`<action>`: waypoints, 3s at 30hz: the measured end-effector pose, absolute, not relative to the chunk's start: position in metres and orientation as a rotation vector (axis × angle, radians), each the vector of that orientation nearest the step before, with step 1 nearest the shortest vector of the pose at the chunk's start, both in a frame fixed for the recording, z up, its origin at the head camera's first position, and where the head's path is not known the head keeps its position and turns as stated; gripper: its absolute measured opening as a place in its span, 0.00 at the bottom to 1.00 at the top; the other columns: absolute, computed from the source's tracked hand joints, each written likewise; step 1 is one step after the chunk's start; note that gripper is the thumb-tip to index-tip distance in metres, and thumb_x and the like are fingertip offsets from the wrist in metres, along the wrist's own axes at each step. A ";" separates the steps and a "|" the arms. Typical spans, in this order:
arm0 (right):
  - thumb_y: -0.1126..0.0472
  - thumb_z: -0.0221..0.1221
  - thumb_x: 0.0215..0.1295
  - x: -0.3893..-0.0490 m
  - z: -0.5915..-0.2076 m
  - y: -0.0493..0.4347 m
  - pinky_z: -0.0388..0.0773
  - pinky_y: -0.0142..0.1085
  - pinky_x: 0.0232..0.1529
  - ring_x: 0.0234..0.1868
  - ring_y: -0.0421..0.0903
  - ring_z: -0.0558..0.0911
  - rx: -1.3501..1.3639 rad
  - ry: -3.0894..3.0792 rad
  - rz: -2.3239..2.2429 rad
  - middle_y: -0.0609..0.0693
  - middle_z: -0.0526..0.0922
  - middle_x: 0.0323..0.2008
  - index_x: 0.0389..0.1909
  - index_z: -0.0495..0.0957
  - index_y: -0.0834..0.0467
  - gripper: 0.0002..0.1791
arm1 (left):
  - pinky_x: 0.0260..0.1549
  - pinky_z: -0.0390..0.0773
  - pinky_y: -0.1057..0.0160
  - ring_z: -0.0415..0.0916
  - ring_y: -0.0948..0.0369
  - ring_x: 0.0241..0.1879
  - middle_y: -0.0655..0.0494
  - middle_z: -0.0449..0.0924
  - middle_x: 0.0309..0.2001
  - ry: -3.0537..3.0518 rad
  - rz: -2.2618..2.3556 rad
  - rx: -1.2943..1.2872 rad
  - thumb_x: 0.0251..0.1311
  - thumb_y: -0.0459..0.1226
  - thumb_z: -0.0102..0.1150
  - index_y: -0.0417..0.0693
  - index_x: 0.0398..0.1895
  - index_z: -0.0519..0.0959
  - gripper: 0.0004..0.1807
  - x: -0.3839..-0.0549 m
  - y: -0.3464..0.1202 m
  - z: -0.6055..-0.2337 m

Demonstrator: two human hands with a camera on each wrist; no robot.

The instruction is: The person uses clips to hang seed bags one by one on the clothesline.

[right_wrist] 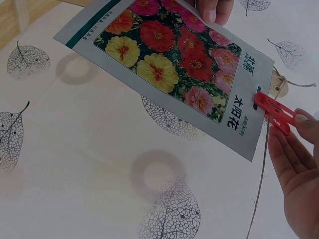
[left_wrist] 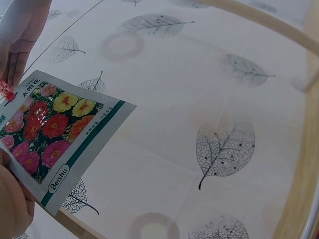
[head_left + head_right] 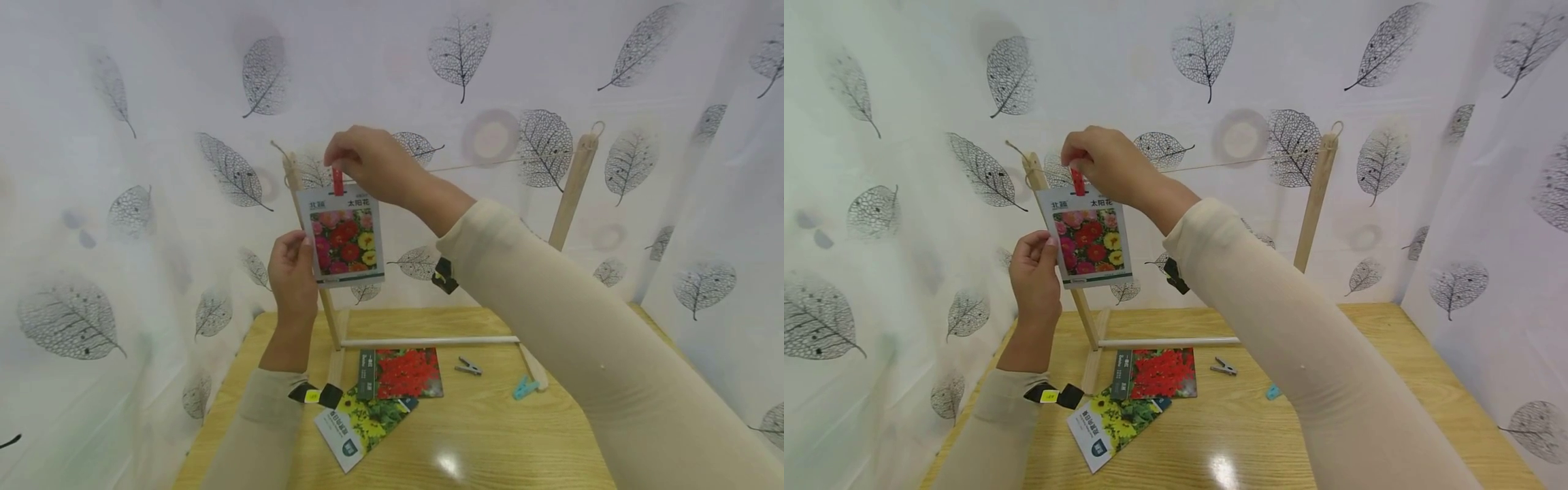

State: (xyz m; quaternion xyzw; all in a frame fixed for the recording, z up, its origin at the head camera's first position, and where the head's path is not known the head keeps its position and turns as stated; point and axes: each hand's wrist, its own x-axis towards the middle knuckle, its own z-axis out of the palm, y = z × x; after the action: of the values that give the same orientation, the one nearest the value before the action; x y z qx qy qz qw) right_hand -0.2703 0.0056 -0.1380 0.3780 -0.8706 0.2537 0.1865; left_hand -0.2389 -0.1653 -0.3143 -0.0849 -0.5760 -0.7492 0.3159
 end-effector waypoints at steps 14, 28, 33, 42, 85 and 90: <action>0.59 0.53 0.77 -0.270 -0.139 0.007 0.78 0.31 0.56 0.51 0.40 0.81 1.067 -2.483 0.717 0.46 0.85 0.50 0.51 0.82 0.53 0.11 | 0.47 0.81 0.69 0.79 0.62 0.47 0.57 0.81 0.43 -1.518 -1.969 -0.218 0.74 0.32 0.52 0.44 0.49 0.76 0.06 -0.242 -0.166 -0.314; 0.59 0.52 0.78 -0.268 -0.139 0.008 0.79 0.32 0.59 0.55 0.41 0.83 1.034 -2.532 0.703 0.47 0.83 0.59 0.59 0.81 0.53 0.15 | 0.45 0.80 0.69 0.78 0.62 0.46 0.58 0.79 0.45 -1.598 -1.901 -0.176 0.74 0.38 0.54 0.45 0.50 0.76 0.08 -0.240 -0.166 -0.317; 0.60 0.53 0.77 -0.268 -0.139 0.008 0.79 0.31 0.59 0.57 0.41 0.83 1.040 -2.527 0.720 0.47 0.81 0.61 0.61 0.80 0.52 0.16 | 0.46 0.80 0.70 0.78 0.62 0.46 0.58 0.79 0.44 -1.575 -1.898 -0.180 0.73 0.37 0.56 0.43 0.51 0.77 0.09 -0.240 -0.166 -0.317; 0.59 0.58 0.74 -0.264 -0.142 0.012 0.76 0.34 0.64 0.62 0.45 0.76 1.078 -2.444 0.701 0.50 0.78 0.61 0.61 0.79 0.54 0.17 | 0.44 0.76 0.67 0.77 0.62 0.46 0.61 0.80 0.44 -1.587 -1.850 -0.124 0.71 0.35 0.58 0.40 0.52 0.78 0.11 -0.242 -0.169 -0.319; 0.68 0.61 0.68 -0.252 -0.178 0.054 0.82 0.37 0.46 0.43 0.46 0.81 1.169 -2.095 0.867 0.55 0.82 0.44 0.45 0.83 0.62 0.07 | 0.39 0.76 0.71 0.75 0.59 0.41 0.55 0.80 0.43 -1.633 -1.873 -0.136 0.73 0.37 0.56 0.36 0.55 0.77 0.15 -0.231 -0.164 -0.329; 0.69 0.61 0.67 -0.252 -0.183 0.059 0.81 0.35 0.45 0.42 0.47 0.82 1.159 -2.069 0.876 0.55 0.82 0.44 0.44 0.83 0.63 0.07 | 0.41 0.77 0.70 0.77 0.60 0.44 0.53 0.80 0.46 -1.676 -1.865 -0.134 0.73 0.38 0.55 0.38 0.56 0.77 0.15 -0.229 -0.164 -0.330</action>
State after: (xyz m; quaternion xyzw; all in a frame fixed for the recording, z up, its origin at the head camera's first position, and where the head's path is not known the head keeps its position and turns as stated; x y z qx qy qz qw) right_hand -0.2522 0.0594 -0.1832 0.4369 -0.7803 0.3305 0.3018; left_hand -0.2293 -0.1639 -0.3300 -0.0506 -0.6345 -0.7061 0.3103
